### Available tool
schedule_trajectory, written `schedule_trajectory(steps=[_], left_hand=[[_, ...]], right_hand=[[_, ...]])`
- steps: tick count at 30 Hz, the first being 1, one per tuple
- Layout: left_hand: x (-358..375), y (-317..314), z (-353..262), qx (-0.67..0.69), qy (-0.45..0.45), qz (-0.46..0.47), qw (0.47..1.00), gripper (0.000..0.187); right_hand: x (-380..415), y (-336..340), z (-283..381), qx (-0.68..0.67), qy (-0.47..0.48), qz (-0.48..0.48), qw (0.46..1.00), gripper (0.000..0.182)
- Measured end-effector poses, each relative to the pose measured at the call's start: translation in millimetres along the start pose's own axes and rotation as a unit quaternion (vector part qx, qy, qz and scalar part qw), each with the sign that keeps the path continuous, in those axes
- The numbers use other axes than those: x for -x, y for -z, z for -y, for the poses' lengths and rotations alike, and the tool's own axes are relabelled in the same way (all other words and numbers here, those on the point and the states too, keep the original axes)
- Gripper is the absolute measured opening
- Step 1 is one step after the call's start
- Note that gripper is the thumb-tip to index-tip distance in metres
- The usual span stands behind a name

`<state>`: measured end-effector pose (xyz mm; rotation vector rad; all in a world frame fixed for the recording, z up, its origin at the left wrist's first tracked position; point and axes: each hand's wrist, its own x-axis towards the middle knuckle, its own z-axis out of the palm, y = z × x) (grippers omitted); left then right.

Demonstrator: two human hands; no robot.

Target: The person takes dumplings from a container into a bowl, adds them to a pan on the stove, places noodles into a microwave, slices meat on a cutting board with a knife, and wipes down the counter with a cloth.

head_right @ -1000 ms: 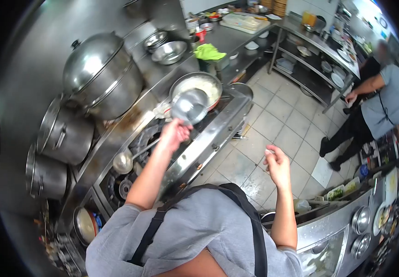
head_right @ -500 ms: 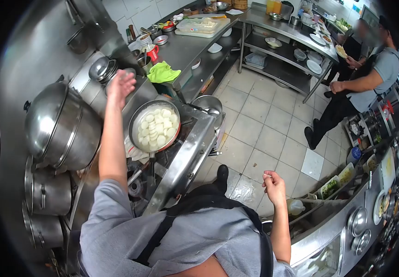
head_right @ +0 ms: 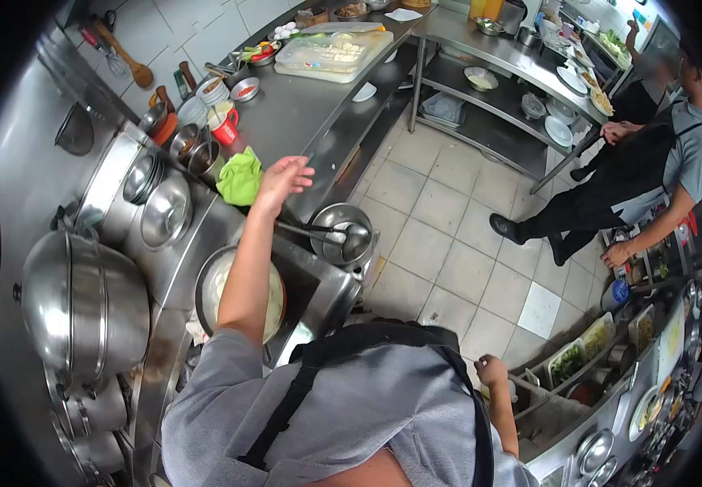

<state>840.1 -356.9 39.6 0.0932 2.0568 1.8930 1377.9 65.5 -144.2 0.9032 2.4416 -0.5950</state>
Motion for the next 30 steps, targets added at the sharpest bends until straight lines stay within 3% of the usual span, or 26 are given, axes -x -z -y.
schedule_trajectory(steps=[6,7,8,10,11,13,14,15,17,18,19,20,21,22,25,29,30], left_hand=[[-89,-16,28,-0.056,-0.039,-0.016,0.998,0.042],[-104,-14,33,-0.245,-0.101,-0.104,0.959,0.047],[-118,-13,36,-0.421,-0.157,-0.187,0.873,0.052],[-137,-16,29,-0.468,-0.142,-0.209,0.847,0.057],[-148,-18,25,-0.515,-0.125,-0.232,0.816,0.062],[-171,-17,32,-0.556,-0.111,-0.235,0.789,0.064],[-180,-18,33,-0.597,-0.099,-0.232,0.761,0.067],[-185,-19,33,-0.597,-0.091,-0.237,0.761,0.067],[-194,-24,30,-0.607,-0.096,-0.259,0.745,0.070],[-199,-25,28,-0.607,-0.090,-0.269,0.742,0.070],[-199,-27,28,-0.608,-0.095,-0.274,0.739,0.072],[-199,-27,28,-0.609,-0.099,-0.276,0.737,0.073],[-200,-28,28,-0.609,-0.102,-0.281,0.735,0.073],[-200,-29,26,-0.610,-0.092,-0.284,0.734,0.073],[-202,-30,23,-0.605,-0.089,-0.285,0.738,0.073],[-203,-29,22,-0.597,-0.090,-0.289,0.743,0.074],[-204,-29,19,-0.595,-0.093,-0.289,0.744,0.074]], right_hand=[[-107,47,13,-0.044,0.031,0.130,0.990,0.033],[-135,61,26,-0.037,0.041,0.130,0.990,0.032],[-162,75,39,-0.030,0.050,0.130,0.990,0.031],[-251,98,56,-0.040,0.057,0.145,0.987,0.033],[-302,99,63,0.007,0.137,0.054,0.989,0.030],[-379,147,123,0.063,0.197,-0.012,0.978,0.031],[-408,187,172,0.036,0.137,0.082,0.987,0.043],[-442,209,205,0.009,0.206,0.052,0.977,0.041],[-485,275,303,-0.171,0.248,0.074,0.951,0.032],[-517,298,344,-0.286,0.270,0.113,0.913,0.026],[-532,330,401,-0.287,0.266,0.080,0.917,0.022],[-562,347,445,-0.367,0.334,0.075,0.865,0.019],[-573,377,494,-0.391,0.327,0.085,0.856,0.021],[-575,400,547,-0.484,0.314,0.079,0.813,0.025],[-610,442,664,-0.525,0.308,0.068,0.790,0.036],[-670,442,765,-0.564,0.244,0.091,0.784,0.042],[-683,441,780,-0.605,0.209,0.124,0.758,0.040]])
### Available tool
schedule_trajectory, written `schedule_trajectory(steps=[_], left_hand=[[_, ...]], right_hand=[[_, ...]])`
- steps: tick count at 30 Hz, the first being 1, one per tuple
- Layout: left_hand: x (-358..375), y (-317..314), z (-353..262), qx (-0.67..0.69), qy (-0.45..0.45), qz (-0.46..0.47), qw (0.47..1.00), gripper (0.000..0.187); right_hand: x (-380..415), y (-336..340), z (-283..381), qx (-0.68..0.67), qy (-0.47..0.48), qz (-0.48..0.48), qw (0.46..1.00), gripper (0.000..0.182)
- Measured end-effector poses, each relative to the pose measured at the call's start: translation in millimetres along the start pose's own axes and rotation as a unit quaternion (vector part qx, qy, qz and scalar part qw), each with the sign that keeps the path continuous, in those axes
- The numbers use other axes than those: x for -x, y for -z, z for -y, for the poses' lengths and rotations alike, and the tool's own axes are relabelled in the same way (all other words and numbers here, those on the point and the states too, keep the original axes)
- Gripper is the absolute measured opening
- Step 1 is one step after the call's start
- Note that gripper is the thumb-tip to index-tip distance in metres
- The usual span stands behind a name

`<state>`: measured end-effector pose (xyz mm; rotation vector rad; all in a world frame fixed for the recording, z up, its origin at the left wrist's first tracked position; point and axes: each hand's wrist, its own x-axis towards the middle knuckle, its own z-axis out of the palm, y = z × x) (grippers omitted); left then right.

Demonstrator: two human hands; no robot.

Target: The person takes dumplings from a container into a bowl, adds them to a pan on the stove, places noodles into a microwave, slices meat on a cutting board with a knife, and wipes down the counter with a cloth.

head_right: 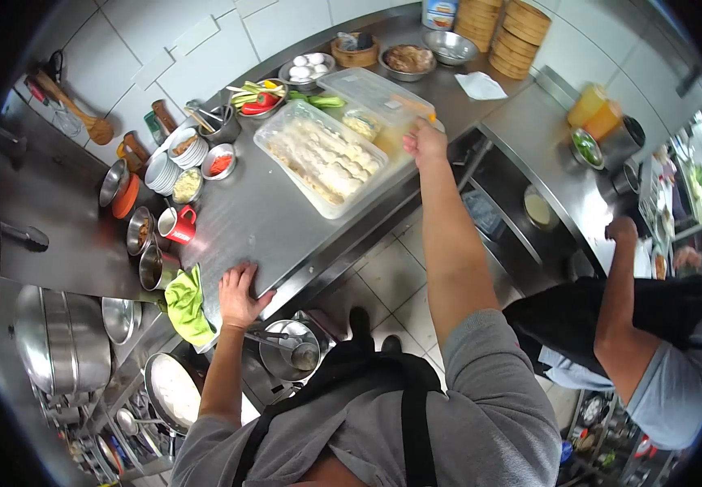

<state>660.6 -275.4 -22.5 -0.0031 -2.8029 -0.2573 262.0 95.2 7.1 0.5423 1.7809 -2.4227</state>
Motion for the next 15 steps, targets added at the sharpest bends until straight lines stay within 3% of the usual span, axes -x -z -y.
schedule_trajectory(steps=[1,4,8,9,11,12,15], left_hand=[[-1,2,-1,0.002,0.007,0.001,1.000,0.073],[-1,1,1,0.017,0.012,0.001,1.000,0.074],[-8,6,0,0.036,0.026,0.000,0.999,0.073],[-8,4,3,0.035,0.031,0.005,0.999,0.073],[-15,-6,16,0.139,0.142,-0.022,0.980,0.063],[-27,-5,16,0.140,0.145,-0.016,0.979,0.063],[-104,5,16,0.222,0.168,-0.133,0.951,0.050]], right_hand=[[-17,-7,-3,-0.057,-0.038,-0.002,0.998,0.039],[-31,-29,10,-0.047,-0.078,-0.041,0.995,0.033],[-63,-38,25,-0.020,-0.064,0.007,0.998,0.018],[-57,-38,30,-0.016,-0.070,0.008,0.997,0.018],[-25,-28,49,-0.024,-0.011,0.012,1.000,0.012],[-16,-15,45,-0.047,0.004,0.032,0.998,0.012],[54,7,34,-0.064,0.044,0.086,0.993,0.016]])
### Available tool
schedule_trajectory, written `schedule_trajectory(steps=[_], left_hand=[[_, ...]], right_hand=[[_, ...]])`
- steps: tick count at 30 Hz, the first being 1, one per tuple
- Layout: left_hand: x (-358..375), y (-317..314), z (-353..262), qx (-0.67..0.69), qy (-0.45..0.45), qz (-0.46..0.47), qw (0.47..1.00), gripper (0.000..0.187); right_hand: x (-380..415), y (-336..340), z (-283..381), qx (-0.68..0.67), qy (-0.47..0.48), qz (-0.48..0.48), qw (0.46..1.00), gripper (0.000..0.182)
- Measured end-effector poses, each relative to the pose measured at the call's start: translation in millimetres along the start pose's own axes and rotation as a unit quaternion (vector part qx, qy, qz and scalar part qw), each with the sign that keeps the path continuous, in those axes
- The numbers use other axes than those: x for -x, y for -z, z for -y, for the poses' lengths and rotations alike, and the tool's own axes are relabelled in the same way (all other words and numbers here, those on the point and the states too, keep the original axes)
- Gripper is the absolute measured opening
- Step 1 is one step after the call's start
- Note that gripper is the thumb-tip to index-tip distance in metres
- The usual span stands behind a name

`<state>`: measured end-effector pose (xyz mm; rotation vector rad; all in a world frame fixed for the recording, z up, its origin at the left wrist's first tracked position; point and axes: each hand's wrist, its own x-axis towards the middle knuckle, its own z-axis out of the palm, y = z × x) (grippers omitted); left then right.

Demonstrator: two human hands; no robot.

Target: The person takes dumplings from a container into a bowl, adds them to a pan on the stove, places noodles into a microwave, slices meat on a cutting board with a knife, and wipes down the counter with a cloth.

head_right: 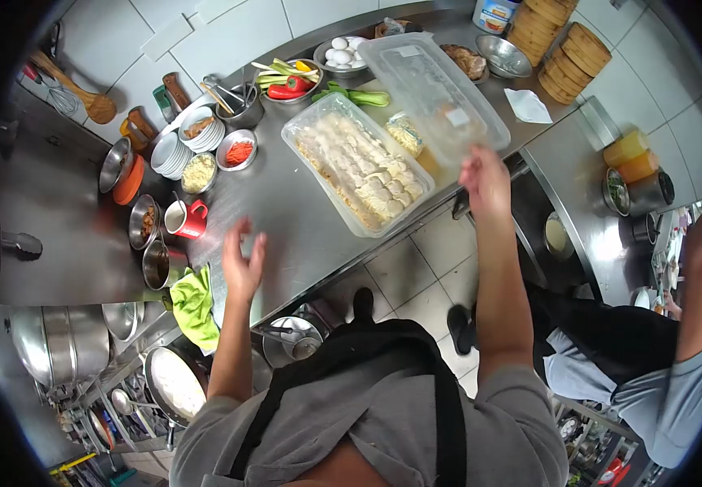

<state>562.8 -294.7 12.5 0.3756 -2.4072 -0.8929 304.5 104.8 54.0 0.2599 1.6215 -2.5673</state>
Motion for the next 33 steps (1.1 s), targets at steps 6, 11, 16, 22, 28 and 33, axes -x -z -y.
schedule_trajectory(steps=[6,11,16,22,28,33], left_hand=[[-162,-54,-43,0.218,0.037,-0.043,0.974,0.051],[-220,-107,-8,-0.111,0.007,0.110,0.988,0.043],[-233,-125,8,-0.068,-0.055,0.088,0.992,0.037],[-219,-127,2,0.016,-0.007,0.008,1.000,0.028],[-241,-126,4,-0.066,0.000,0.117,0.991,0.035],[-257,-122,2,-0.101,0.006,0.213,0.972,0.037]], right_hand=[[131,-56,-38,0.042,-0.061,0.030,0.997,0.022],[142,-64,-51,0.100,-0.176,0.069,0.977,0.023],[139,-49,-45,0.191,-0.237,0.045,0.952,0.025],[136,-61,-54,0.244,-0.099,0.036,0.964,0.027],[114,-51,-53,0.302,-0.188,0.039,0.934,0.036],[101,-42,-57,0.303,-0.190,0.067,0.932,0.039]])
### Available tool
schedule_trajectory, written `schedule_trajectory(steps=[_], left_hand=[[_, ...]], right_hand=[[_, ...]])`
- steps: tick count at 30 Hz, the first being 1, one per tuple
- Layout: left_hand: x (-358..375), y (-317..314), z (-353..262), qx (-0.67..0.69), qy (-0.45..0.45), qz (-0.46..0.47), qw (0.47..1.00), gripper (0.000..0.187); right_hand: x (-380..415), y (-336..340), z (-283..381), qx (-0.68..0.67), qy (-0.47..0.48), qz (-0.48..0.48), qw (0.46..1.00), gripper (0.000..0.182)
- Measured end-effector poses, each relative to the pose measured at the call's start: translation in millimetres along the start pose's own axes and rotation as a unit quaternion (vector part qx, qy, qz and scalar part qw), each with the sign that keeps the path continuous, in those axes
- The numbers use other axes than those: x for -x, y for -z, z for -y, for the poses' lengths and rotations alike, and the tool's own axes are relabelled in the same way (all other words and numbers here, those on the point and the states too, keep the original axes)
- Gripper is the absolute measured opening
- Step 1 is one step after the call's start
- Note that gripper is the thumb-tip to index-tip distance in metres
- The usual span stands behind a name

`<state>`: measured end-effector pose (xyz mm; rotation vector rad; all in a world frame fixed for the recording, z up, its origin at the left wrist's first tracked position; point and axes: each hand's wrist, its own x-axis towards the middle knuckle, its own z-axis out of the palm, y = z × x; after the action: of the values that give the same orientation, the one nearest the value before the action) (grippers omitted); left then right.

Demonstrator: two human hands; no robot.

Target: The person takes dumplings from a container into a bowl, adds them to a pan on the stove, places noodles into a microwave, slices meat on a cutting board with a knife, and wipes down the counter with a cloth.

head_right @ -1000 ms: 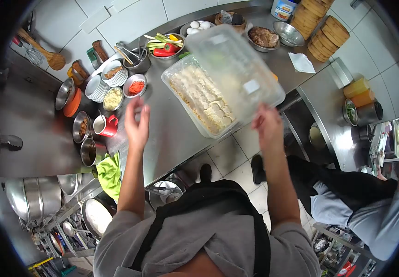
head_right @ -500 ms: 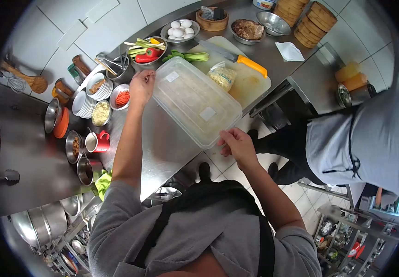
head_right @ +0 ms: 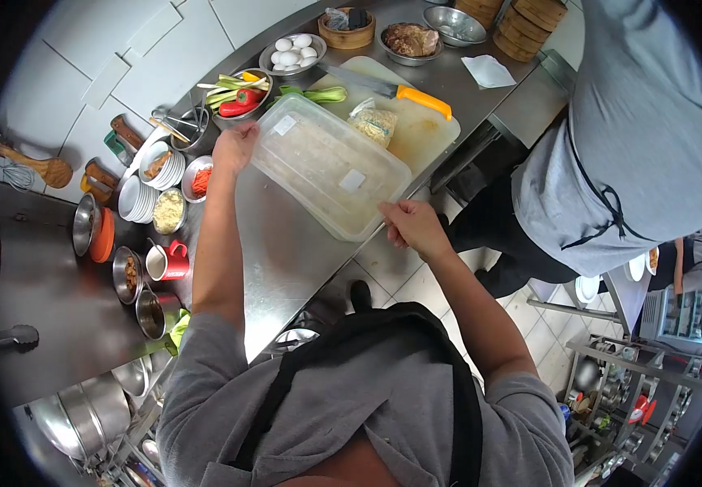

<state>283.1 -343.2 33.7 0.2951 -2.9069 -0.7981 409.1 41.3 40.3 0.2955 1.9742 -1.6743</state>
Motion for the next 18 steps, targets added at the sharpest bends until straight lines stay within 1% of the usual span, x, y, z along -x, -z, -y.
schedule_trajectory(steps=[1,3,5,7,8,10,12,13,14,15,16,17,18], left_hand=[[1,1,1,-0.025,-0.009,0.021,0.999,0.036],[19,-3,7,-0.013,-0.003,0.017,1.000,0.037],[26,-5,9,-0.004,0.003,0.016,1.000,0.037],[35,-9,12,0.035,-0.010,-0.011,0.999,0.037],[41,-6,17,0.035,-0.006,-0.014,0.999,0.037],[59,5,21,0.039,-0.091,-0.052,0.994,0.033],[100,31,18,0.059,-0.053,-0.072,0.994,0.030],[117,34,31,0.043,-0.042,-0.082,0.995,0.030],[133,40,48,0.026,-0.028,-0.091,0.995,0.031],[148,48,59,0.027,0.015,-0.056,0.998,0.031],[158,55,68,0.029,0.056,-0.023,0.998,0.032],[165,55,79,0.029,0.059,-0.025,0.998,0.032],[174,52,92,0.024,0.047,-0.056,0.997,0.033]], right_hand=[[1,0,-3,0.000,0.000,0.000,1.000,0.039],[4,-4,-9,-0.002,-0.024,-0.015,1.000,0.041],[10,-13,-5,-0.009,-0.023,-0.028,0.999,0.040],[14,-19,-13,-0.009,-0.031,-0.031,0.999,0.040],[9,-16,-19,-0.002,-0.017,-0.026,1.000,0.039],[6,-13,-18,0.009,0.004,-0.022,1.000,0.039],[17,-14,-22,0.009,-0.035,0.017,0.999,0.041],[24,-19,-27,0.015,-0.044,0.051,0.998,0.043],[29,-17,-23,0.015,-0.048,0.051,0.997,0.043],[36,-15,-10,0.126,-0.031,0.145,0.981,0.043],[41,-11,7,0.236,-0.009,0.234,0.943,0.044],[36,-3,31,0.330,0.001,0.158,0.931,0.040],[17,9,37,0.365,0.092,0.052,0.925,0.038]])
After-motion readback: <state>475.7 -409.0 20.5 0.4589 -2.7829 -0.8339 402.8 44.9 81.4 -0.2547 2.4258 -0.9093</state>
